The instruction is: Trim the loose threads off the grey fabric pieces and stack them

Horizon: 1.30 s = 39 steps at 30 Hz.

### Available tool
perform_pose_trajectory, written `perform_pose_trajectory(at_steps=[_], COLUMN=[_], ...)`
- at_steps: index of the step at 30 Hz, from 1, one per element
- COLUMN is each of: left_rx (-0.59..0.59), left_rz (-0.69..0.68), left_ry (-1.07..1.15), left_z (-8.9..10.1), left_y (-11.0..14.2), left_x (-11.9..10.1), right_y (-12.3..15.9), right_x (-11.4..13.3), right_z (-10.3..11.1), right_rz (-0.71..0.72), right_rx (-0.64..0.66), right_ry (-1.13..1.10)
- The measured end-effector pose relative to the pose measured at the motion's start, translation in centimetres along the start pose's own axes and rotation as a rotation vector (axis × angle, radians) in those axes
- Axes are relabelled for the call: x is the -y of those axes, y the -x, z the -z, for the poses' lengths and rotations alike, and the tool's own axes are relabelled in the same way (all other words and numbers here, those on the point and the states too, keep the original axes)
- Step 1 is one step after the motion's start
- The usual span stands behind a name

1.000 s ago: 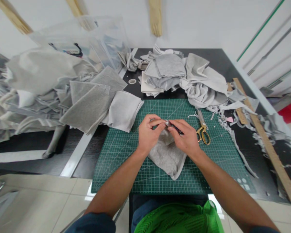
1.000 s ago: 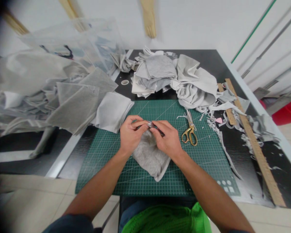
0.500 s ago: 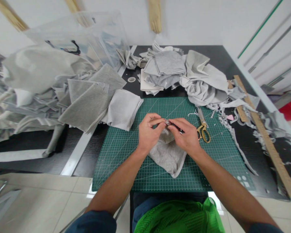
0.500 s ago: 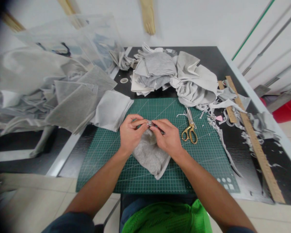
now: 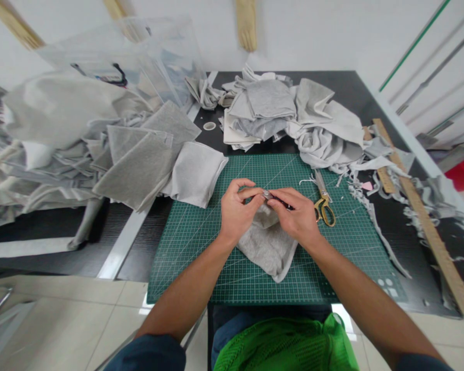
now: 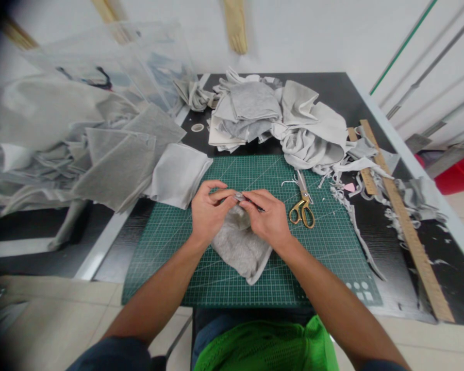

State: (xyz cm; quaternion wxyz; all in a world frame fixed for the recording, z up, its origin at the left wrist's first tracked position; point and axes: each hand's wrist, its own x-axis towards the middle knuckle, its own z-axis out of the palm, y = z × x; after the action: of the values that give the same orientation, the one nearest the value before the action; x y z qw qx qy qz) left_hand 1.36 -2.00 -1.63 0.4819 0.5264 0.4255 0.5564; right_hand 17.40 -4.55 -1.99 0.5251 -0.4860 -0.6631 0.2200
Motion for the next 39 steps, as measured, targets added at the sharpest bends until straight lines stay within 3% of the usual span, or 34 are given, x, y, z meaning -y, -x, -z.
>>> perform_pose_trajectory(at_steps=[12,23,39], left_rx=[0.021,-0.001,0.007], left_rz=[0.056,0.094,0.061], left_ry=[0.094,0.135,0.06], left_z=[-0.21,0.05,-0.13], left_y=[-0.12,-0.42,0.01], left_x=[-0.15,0.51,0.08], right_y=[-0.19,0.31,0.21], right_x=[0.0,-0.06,-0.12], right_z=[0.1,-0.1,-0.09], right_rz=[-0.114,0.225,0.199], right_rx=[-0.027,-0.14,-0.125], right_ry=[0.0,0.241,0.228])
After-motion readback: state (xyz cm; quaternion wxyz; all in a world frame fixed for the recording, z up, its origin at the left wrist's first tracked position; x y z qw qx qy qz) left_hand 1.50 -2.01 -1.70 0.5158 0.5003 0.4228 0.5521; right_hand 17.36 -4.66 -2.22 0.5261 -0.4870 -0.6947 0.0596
